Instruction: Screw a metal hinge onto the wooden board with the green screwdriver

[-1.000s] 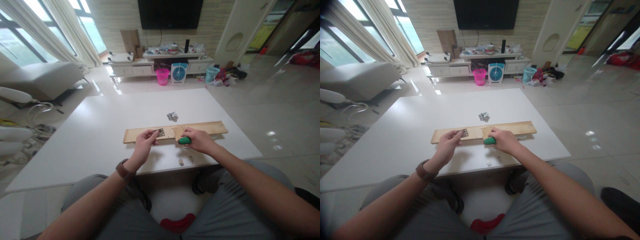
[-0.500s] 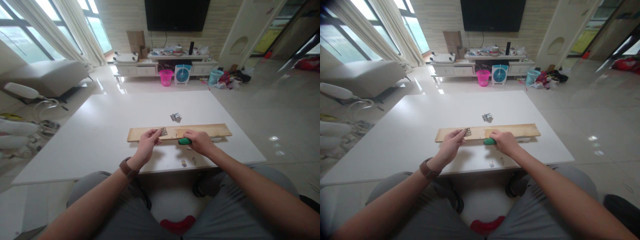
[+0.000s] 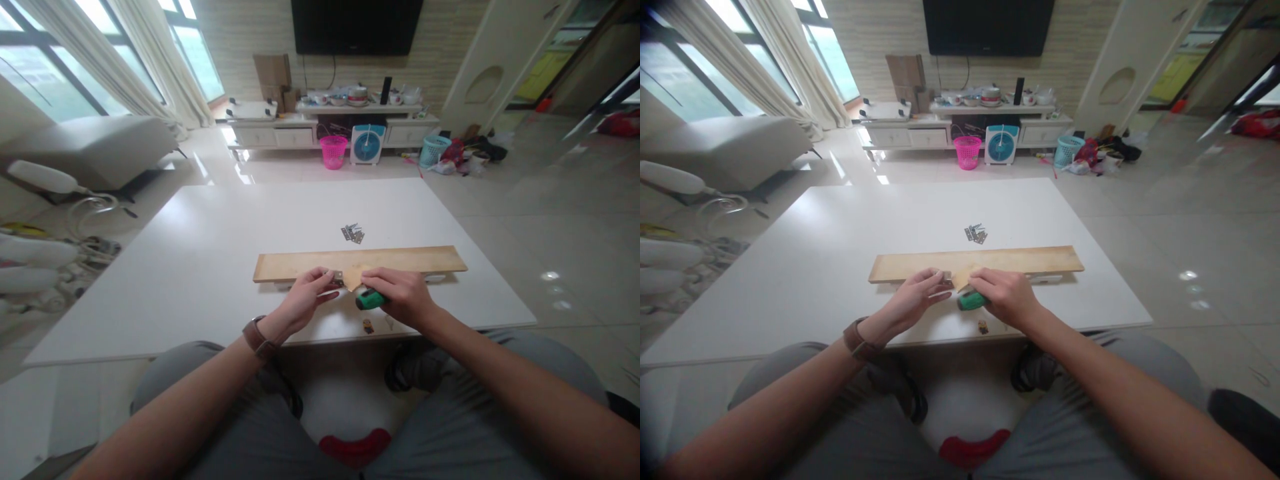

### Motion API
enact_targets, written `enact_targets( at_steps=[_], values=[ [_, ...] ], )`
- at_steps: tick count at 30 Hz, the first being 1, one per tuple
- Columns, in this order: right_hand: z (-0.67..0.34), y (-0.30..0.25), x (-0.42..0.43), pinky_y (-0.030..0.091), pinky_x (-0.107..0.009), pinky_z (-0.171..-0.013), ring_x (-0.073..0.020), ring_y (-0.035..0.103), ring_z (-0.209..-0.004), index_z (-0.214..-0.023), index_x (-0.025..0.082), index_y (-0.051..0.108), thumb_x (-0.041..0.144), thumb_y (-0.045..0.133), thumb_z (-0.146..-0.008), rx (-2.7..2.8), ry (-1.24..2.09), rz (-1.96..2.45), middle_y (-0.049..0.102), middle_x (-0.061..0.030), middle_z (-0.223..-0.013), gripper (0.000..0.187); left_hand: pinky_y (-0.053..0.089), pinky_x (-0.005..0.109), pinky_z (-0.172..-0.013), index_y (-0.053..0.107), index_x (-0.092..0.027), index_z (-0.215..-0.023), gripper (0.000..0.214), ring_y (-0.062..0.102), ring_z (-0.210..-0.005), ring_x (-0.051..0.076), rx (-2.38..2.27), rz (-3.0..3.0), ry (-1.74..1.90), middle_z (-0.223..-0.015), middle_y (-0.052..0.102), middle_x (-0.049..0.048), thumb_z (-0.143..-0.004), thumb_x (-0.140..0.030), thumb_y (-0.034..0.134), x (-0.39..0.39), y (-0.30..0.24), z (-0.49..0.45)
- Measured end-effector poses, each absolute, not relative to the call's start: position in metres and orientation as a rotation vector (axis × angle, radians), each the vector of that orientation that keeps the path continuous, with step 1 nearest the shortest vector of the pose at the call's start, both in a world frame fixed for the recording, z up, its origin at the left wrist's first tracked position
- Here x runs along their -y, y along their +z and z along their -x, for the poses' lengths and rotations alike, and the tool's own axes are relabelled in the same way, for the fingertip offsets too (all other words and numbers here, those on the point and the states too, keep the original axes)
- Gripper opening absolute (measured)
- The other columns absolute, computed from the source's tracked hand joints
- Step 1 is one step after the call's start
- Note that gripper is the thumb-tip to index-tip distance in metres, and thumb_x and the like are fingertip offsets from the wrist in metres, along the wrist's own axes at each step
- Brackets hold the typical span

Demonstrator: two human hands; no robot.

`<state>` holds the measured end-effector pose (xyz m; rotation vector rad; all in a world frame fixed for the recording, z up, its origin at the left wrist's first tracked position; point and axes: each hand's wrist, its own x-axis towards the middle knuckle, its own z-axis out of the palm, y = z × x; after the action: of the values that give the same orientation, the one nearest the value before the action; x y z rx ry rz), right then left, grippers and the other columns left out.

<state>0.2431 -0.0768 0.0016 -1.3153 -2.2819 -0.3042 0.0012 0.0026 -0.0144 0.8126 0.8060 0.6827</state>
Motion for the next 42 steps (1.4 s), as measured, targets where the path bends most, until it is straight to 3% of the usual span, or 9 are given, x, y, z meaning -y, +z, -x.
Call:
enact_targets(
  at_steps=[6, 15, 19, 23, 30, 34, 42],
  values=[
    [-0.236, 0.01, 0.085, 0.049, -0.028, -0.067, -0.0164, 0.081, -0.082, -0.1, 0.022, 0.077, 0.019, 0.051, -0.108, 2.3, -0.444, 1.16, 0.089, -0.0053, -0.103, 0.027, 0.061, 0.033, -0.092, 0.073, -0.018, -0.089, 0.051, 0.075, -0.1, 0.019, -0.694, -0.782, 0.61, -0.108, 0.08, 0.0062, -0.069, -0.052, 0.105, 0.003, -0.011, -0.003],
    [-0.235, 0.01, 0.097, 0.032, -0.029, -0.06, -0.0129, 0.07, -0.073, -0.102, 0.022, 0.074, 0.017, 0.065, -0.094, 2.48, -0.027, 1.305, 0.085, -0.0034, -0.109, 0.013, 0.057, 0.03, -0.084, 0.07, -0.017, -0.08, 0.052, 0.07, -0.086, 0.017, -0.742, -0.943, 0.643, -0.087, 0.075, 0.0037, -0.069, -0.055, 0.103, 0.004, -0.021, -0.007],
    [-0.239, 0.011, 0.094, 0.035, -0.027, -0.065, -0.0148, 0.071, -0.079, -0.103, 0.023, 0.075, 0.013, 0.064, -0.088, 2.338, 0.173, 1.489, 0.083, -0.0039, -0.107, 0.021, 0.056, 0.032, -0.082, 0.072, -0.016, -0.078, 0.046, 0.069, -0.08, 0.018, -0.755, -1.192, 0.594, -0.081, 0.076, 0.0054, -0.078, -0.056, 0.096, 0.003, -0.028, -0.008],
    [-0.247, 0.013, 0.085, 0.038, -0.028, -0.069, -0.0176, 0.07, -0.079, -0.092, 0.022, 0.074, 0.018, 0.064, -0.089, 2.216, 0.151, 1.606, 0.08, -0.005, -0.096, 0.012, 0.056, 0.036, -0.083, 0.08, -0.017, -0.081, 0.032, 0.074, -0.085, 0.025, -0.784, -1.521, 0.467, -0.089, 0.083, 0.0116, -0.086, -0.048, 0.086, 0.002, -0.038, -0.008],
    [-0.261, 0.033, 0.077, 0.047, -0.03, -0.077, -0.0208, 0.071, -0.082, -0.087, 0.022, 0.073, 0.024, 0.069, -0.085, 1.832, 0.181, 1.647, 0.079, -0.0044, -0.086, 0.005, 0.053, 0.034, -0.076, 0.083, -0.019, -0.085, 0.022, 0.073, -0.08, 0.025, -0.839, -1.771, 0.323, -0.085, 0.083, 0.0086, -0.09, -0.039, 0.074, 0.008, -0.048, -0.013],
    [-0.267, 0.04, 0.074, 0.044, -0.03, -0.071, -0.0197, 0.068, -0.075, -0.084, 0.022, 0.072, 0.033, 0.067, -0.091, 1.849, 0.293, 1.893, 0.077, -0.0034, -0.08, 0.014, 0.05, 0.034, -0.072, 0.082, -0.019, -0.084, 0.023, 0.071, -0.075, 0.025, -0.85, -1.803, 0.308, -0.081, 0.08, 0.0084, -0.089, -0.041, 0.076, 0.007, -0.051, -0.013],
    [-0.272, 0.029, 0.069, 0.034, -0.031, -0.065, -0.024, 0.076, -0.085, -0.086, 0.024, 0.078, 0.023, 0.066, -0.088, 2.131, 0.365, 2.214, 0.085, -0.0068, -0.091, 0.012, 0.052, 0.034, -0.075, 0.082, -0.023, -0.076, 0.014, 0.07, -0.08, 0.025, -0.827, -1.847, 0.385, -0.087, 0.078, 0.0074, -0.082, -0.035, 0.081, 0.004, -0.051, -0.013]
  ],
)
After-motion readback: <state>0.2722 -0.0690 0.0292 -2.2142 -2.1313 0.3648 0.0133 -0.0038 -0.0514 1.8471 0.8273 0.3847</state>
